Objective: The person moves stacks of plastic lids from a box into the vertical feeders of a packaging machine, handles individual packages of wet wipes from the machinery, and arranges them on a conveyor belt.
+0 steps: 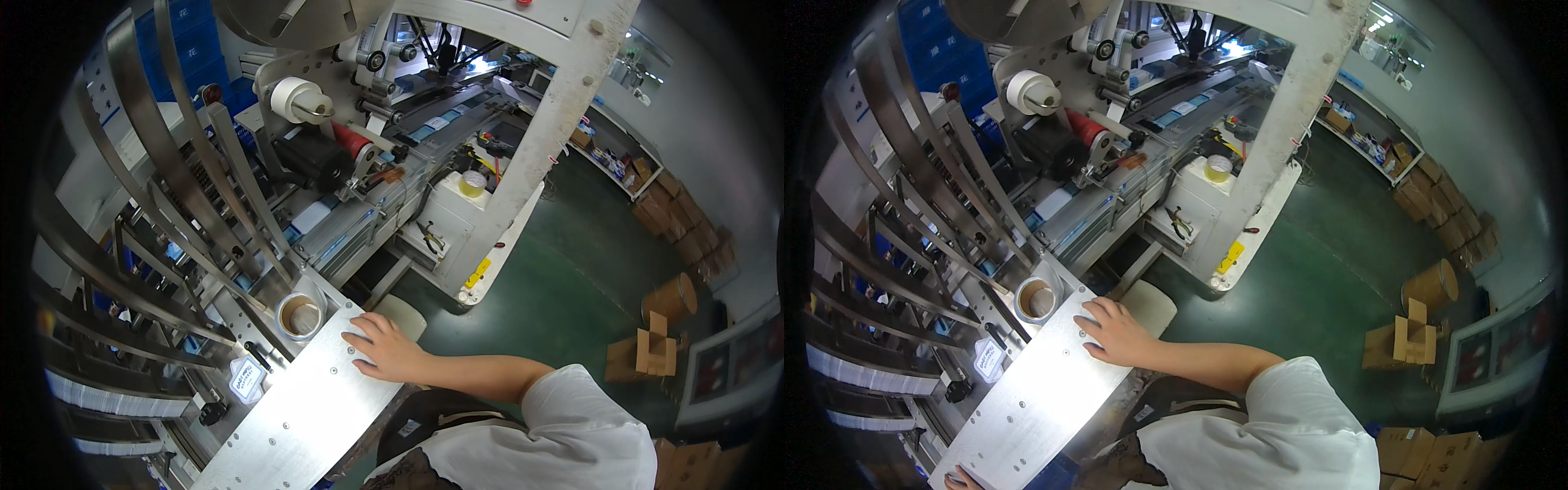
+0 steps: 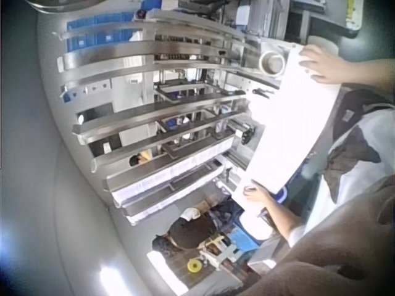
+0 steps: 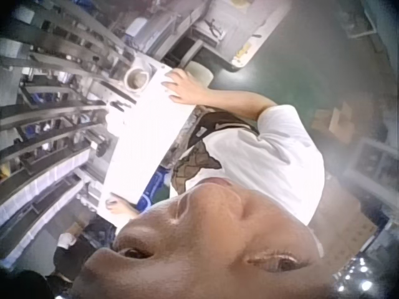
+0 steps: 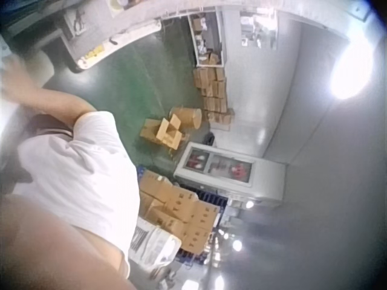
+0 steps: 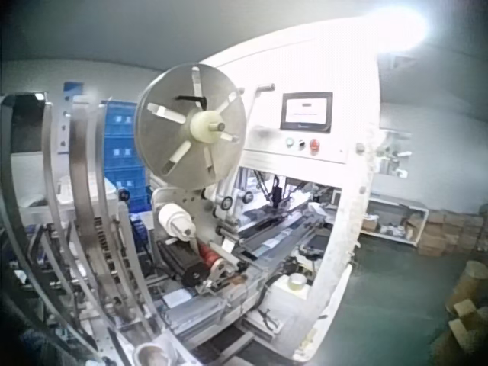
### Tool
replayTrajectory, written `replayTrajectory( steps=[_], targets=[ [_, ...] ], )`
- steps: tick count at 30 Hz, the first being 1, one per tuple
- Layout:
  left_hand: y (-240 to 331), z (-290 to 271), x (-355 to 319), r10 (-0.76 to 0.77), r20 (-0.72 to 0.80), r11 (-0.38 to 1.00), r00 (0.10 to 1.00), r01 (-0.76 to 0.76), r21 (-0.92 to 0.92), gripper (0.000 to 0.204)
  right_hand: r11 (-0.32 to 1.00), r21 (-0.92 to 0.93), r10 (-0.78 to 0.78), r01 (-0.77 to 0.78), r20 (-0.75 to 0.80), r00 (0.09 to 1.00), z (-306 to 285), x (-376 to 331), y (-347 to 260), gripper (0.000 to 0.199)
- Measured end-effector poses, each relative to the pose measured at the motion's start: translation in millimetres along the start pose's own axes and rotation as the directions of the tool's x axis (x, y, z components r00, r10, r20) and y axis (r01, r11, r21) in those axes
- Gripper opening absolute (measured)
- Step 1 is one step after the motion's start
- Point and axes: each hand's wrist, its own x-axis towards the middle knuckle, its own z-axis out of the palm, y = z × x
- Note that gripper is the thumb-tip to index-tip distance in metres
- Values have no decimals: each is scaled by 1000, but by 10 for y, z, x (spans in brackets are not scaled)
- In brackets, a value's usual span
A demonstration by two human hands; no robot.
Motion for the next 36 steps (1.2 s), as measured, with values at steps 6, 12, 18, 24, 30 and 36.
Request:
replayTrajectory(
  steps=[6, 12, 18, 24, 30, 36],
  targets=[
    [-29, 49, -38, -127, 73, 987, 989, 133, -86, 52, 1000, 15, -12, 12, 2, 1000, 0, 20, -10, 51],
    [-18, 55, -20, -157, 97, 980, 983, 167, -108, 56, 1000, 9, -11, 11, -2, 1000, -6, 17, -13, 50],
    [-61, 104, -64, -149, 137, 985, 979, 159, -64, 56, 1000, 6, -18, 18, -1, 1000, 8, 17, -6, 50],
    [-52, 103, -69, -133, 123, 991, 983, 135, -11, 57, 1000, -5, -3, 4, 46, 999, 6, 8, 1, 51],
    [-36, 76, -55, -160, 167, 985, 973, 168, -34, 57, 1000, -13, -5, 6, 48, 999, 6, 13, -2, 52],
    [-29, 73, -51, -170, 169, 982, 971, 182, -54, 56, 1000, 6, -17, 17, 8, 1000, 10, 14, -2, 49]
  ],
)
